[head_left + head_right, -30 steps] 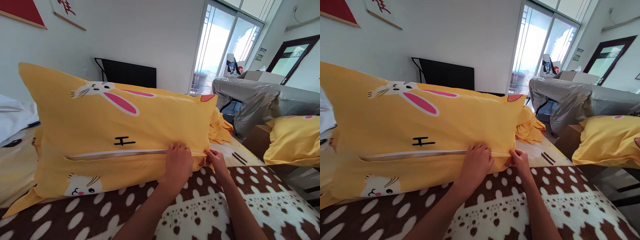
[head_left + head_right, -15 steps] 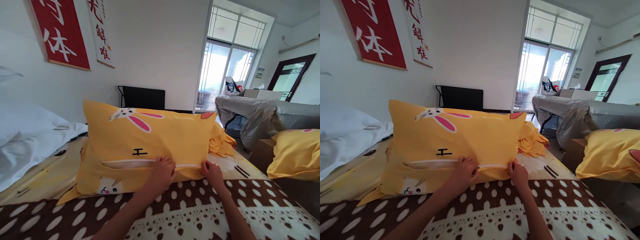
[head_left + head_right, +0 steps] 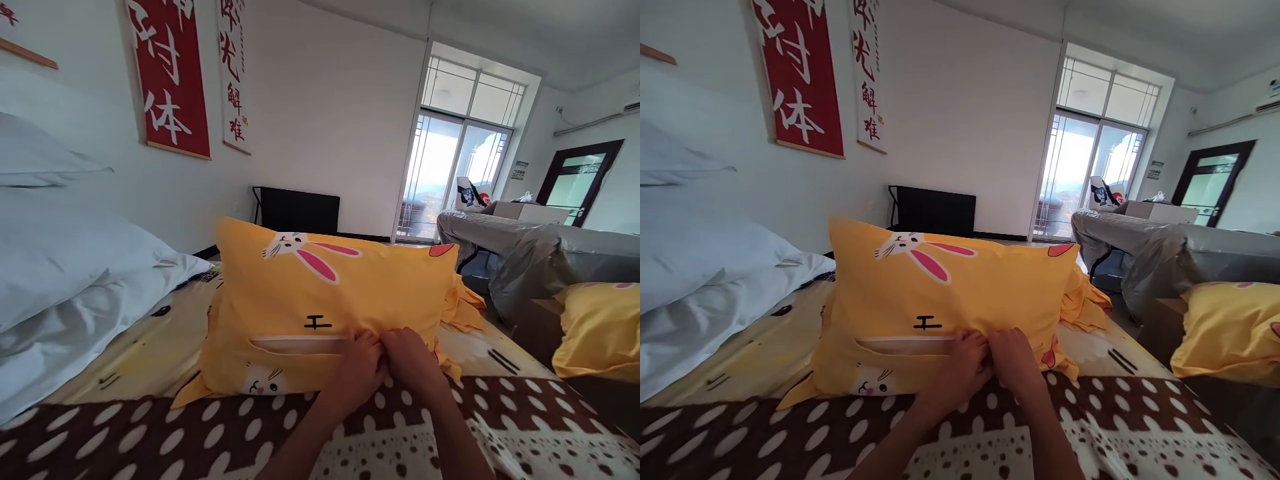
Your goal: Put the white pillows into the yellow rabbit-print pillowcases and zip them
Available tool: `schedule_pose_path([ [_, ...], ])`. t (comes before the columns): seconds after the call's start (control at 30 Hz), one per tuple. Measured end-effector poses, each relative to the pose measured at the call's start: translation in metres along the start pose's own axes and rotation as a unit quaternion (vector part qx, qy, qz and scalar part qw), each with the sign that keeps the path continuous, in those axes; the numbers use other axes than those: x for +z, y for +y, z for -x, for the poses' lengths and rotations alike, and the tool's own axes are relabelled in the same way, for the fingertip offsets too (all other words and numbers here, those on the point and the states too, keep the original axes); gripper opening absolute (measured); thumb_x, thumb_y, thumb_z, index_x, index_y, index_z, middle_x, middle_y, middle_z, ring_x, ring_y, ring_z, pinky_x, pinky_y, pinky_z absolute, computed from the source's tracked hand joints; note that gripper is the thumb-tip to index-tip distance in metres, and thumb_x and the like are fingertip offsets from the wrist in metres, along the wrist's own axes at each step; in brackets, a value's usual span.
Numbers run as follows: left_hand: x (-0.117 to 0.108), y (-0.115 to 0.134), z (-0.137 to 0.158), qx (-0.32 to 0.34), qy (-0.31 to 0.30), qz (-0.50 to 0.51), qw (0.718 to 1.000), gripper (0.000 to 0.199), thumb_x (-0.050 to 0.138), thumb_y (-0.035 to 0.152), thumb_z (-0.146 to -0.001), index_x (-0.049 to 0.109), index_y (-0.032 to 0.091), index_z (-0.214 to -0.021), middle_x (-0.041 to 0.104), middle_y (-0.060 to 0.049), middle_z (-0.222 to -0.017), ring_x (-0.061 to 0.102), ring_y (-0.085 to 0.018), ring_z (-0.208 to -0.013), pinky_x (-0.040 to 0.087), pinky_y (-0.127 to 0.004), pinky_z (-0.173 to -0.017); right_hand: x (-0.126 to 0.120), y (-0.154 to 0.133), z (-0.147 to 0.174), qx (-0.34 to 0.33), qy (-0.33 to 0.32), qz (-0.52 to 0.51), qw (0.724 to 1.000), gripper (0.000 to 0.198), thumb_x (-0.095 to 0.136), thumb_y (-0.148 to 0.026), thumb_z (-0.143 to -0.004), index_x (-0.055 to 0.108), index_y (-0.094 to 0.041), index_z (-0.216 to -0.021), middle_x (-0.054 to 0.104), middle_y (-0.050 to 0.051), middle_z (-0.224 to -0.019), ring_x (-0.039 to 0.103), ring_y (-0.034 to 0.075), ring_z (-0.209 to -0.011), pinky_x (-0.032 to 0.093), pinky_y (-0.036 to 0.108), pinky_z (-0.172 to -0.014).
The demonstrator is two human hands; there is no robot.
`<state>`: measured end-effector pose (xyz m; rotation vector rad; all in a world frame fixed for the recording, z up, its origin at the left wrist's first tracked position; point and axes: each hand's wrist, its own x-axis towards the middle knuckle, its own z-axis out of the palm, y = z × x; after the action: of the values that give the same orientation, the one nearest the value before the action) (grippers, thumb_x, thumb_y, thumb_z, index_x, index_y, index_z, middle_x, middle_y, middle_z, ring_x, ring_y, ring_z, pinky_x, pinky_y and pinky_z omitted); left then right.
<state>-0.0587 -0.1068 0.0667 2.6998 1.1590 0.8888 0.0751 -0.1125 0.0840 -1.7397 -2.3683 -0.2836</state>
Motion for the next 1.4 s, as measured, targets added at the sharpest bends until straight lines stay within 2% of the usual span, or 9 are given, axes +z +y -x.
schedule_pose_path([
  [0.17, -0.008, -0.015, 0.002, -0.039, -0.020, -0.070, 0.997, 0.015, 0.049, 0.013, -0.079, 0.061, 0.015, -0.071, 0.065, -0.005, -0.083, 0.055, -0.020, -0.089, 0.032, -0.039, -0.085, 0.019, 0.018, -0.006, -0.019, 0.003, -0.104, 0.994, 0.012, 0.051, -0.008, -0.070, 0.055, -0.018, -0.065, 0.056, 0.000, -0.065, 0.047, 0.014, -0.063, 0.023, 0.025, -0.057],
  [0.3, -0.025, -0.019, 0.005, -0.067, -0.003, -0.127, 0.990, 0.018, 0.046, 0.012, -0.080, 0.061, 0.014, -0.068, 0.065, -0.006, -0.080, 0.055, -0.022, -0.088, 0.031, -0.043, -0.083, 0.016, 0.032, -0.003, -0.015, -0.005, -0.148, 0.989, 0.014, 0.052, -0.009, -0.067, 0.046, -0.018, -0.058, 0.046, -0.004, -0.059, 0.036, 0.011, -0.057, 0.020, 0.024, -0.055],
  [0.43, -0.037, -0.015, 0.011, -0.052, -0.009, -0.144, 0.988, 0.022, 0.044, 0.009, -0.079, 0.059, 0.014, -0.064, 0.064, -0.006, -0.076, 0.054, -0.023, -0.087, 0.030, -0.044, -0.083, 0.007, 0.019, 0.003, -0.010, 0.025, -0.129, 0.991, 0.010, 0.049, -0.010, -0.073, 0.052, -0.019, -0.073, 0.055, -0.001, -0.072, 0.046, 0.013, -0.064, 0.027, 0.025, -0.059],
  [0.57, -0.039, -0.012, 0.011, -0.061, -0.002, -0.105, 0.993, 0.021, 0.045, 0.010, -0.080, 0.057, 0.015, -0.063, 0.063, -0.005, -0.075, 0.054, -0.021, -0.086, 0.030, -0.042, -0.082, 0.011, -0.007, 0.001, -0.087, 0.086, -0.116, 0.986, 0.018, 0.052, -0.015, -0.081, 0.054, -0.018, -0.098, 0.060, 0.006, -0.095, 0.054, 0.019, -0.086, 0.035, 0.028, -0.072],
  [0.73, -0.046, -0.025, 0.011, -0.083, -0.006, -0.094, 0.992, 0.020, 0.045, 0.011, -0.078, 0.057, 0.014, -0.063, 0.064, -0.006, -0.077, 0.054, -0.021, -0.087, 0.029, -0.043, -0.082, 0.027, -0.015, -0.010, -0.104, 0.103, -0.071, 0.987, 0.014, 0.045, -0.009, -0.084, 0.053, -0.018, -0.077, 0.059, 0.004, -0.080, 0.053, 0.017, -0.076, 0.034, 0.028, -0.068],
  [0.9, -0.066, -0.045, 0.018, -0.138, -0.004, -0.148, 0.979, 0.023, 0.042, 0.012, -0.076, 0.054, 0.015, -0.057, 0.065, -0.007, -0.077, 0.054, -0.022, -0.089, 0.028, -0.043, -0.081, 0.028, -0.005, -0.010, -0.108, 0.085, -0.107, 0.985, 0.013, 0.044, -0.012, -0.085, 0.054, -0.019, -0.081, 0.059, 0.003, -0.083, 0.053, 0.016, -0.077, 0.034, 0.027, -0.069],
  [1.03, -0.081, -0.044, 0.022, -0.172, -0.019, -0.162, 0.971, 0.025, 0.041, 0.013, -0.077, 0.052, 0.015, -0.055, 0.065, -0.008, -0.079, 0.054, -0.023, -0.089, 0.027, -0.044, -0.082, 0.024, -0.005, -0.007, -0.104, 0.072, -0.130, 0.983, 0.015, 0.043, -0.010, -0.084, 0.054, -0.020, -0.082, 0.058, 0.002, -0.084, 0.053, 0.015, -0.075, 0.035, 0.026, -0.067],
  [1.17, -0.088, -0.045, 0.027, -0.205, -0.020, -0.172, 0.963, 0.024, 0.039, 0.012, -0.077, 0.054, 0.015, -0.058, 0.065, -0.010, -0.082, 0.054, -0.023, -0.090, 0.027, -0.044, -0.081, 0.020, -0.005, -0.007, -0.107, 0.074, -0.144, 0.981, 0.017, 0.042, -0.013, -0.089, 0.054, -0.019, -0.079, 0.057, 0.002, -0.081, 0.053, 0.014, -0.072, 0.034, 0.025, -0.064],
  [1.4, -0.097, -0.071, 0.038, -0.277, -0.008, -0.169, 0.946, 0.028, 0.036, 0.017, -0.078, 0.052, 0.017, -0.054, 0.064, -0.008, -0.082, 0.052, -0.025, -0.091, 0.027, -0.047, -0.082, 0.020, -0.003, -0.008, -0.100, 0.060, -0.135, 0.984, 0.017, 0.042, -0.016, -0.092, 0.055, -0.019, -0.081, 0.058, 0.002, -0.083, 0.055, 0.014, -0.074, 0.034, 0.024, -0.065],
])
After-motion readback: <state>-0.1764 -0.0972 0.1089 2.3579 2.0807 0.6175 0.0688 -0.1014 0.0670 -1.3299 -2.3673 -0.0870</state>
